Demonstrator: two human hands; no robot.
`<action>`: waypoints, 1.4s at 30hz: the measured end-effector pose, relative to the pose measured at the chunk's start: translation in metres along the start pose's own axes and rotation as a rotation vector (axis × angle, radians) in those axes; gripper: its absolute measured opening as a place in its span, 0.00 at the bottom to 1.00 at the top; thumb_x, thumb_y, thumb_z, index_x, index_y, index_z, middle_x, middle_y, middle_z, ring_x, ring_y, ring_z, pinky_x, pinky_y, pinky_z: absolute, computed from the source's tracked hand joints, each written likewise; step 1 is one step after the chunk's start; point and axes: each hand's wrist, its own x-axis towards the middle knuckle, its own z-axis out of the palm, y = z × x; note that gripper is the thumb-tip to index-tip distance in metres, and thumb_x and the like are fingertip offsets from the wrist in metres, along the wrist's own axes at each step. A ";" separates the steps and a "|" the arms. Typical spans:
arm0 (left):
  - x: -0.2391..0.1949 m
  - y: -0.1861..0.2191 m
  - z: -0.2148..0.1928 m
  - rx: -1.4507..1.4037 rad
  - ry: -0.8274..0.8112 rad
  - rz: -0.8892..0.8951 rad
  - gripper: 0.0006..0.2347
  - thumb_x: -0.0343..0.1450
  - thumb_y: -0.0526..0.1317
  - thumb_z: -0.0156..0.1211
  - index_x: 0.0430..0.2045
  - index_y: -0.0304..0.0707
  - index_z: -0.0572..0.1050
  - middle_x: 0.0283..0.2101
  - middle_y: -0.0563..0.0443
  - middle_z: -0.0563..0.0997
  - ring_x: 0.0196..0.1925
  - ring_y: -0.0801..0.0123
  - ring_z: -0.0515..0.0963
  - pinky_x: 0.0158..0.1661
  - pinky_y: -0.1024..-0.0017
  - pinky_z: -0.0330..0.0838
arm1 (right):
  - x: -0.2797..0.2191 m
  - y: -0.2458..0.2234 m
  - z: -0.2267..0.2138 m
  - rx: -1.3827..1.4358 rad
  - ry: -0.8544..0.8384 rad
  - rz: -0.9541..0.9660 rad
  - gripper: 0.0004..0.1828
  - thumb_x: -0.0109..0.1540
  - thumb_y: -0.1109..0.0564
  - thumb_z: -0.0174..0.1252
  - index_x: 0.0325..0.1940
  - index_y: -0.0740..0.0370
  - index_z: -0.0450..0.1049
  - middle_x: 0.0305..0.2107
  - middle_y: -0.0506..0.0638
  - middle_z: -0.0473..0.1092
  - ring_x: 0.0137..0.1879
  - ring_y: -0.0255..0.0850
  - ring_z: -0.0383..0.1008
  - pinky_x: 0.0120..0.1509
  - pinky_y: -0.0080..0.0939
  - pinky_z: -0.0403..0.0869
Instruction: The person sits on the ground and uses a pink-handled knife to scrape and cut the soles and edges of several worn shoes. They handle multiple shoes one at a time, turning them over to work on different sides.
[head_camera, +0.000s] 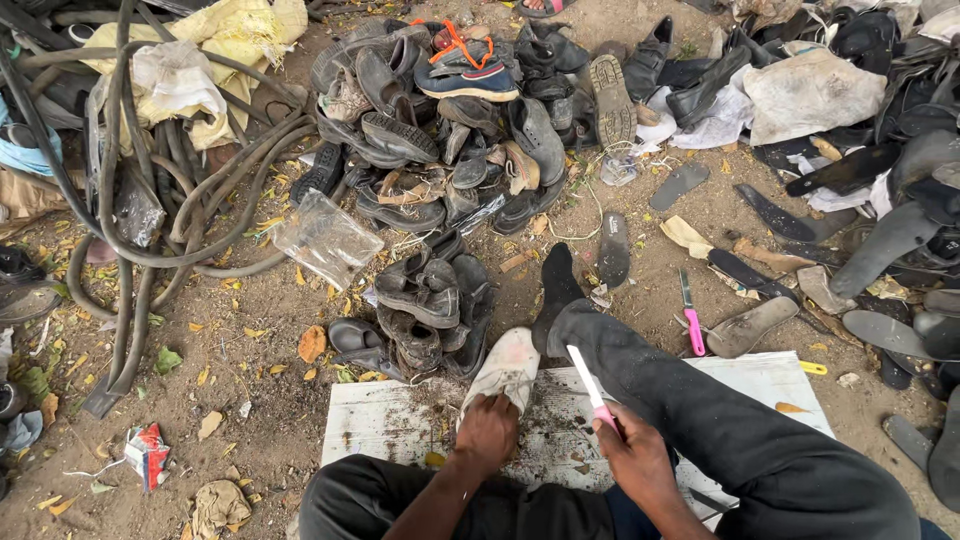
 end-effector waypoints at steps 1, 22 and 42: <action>0.008 -0.004 0.004 0.002 -0.016 0.023 0.16 0.76 0.42 0.55 0.52 0.26 0.73 0.54 0.37 0.75 0.53 0.58 0.77 0.60 0.61 0.66 | -0.002 0.002 0.003 -0.038 -0.024 -0.002 0.19 0.63 0.56 0.59 0.58 0.59 0.76 0.17 0.46 0.67 0.19 0.32 0.60 0.24 0.38 0.62; -0.026 0.008 -0.004 -0.279 0.654 -0.145 0.07 0.64 0.32 0.62 0.33 0.30 0.80 0.34 0.43 0.80 0.39 0.57 0.77 0.47 0.57 0.69 | 0.001 0.008 0.053 -0.720 -0.113 -0.542 0.15 0.66 0.52 0.55 0.55 0.54 0.75 0.32 0.57 0.79 0.32 0.56 0.80 0.35 0.55 0.77; -0.037 0.000 -0.003 -0.626 0.913 -0.122 0.08 0.59 0.29 0.61 0.28 0.29 0.81 0.37 0.36 0.82 0.44 0.45 0.79 0.48 0.54 0.72 | 0.007 0.008 0.109 -0.947 -0.272 -0.382 0.12 0.64 0.59 0.51 0.50 0.66 0.69 0.24 0.61 0.75 0.27 0.54 0.79 0.31 0.56 0.75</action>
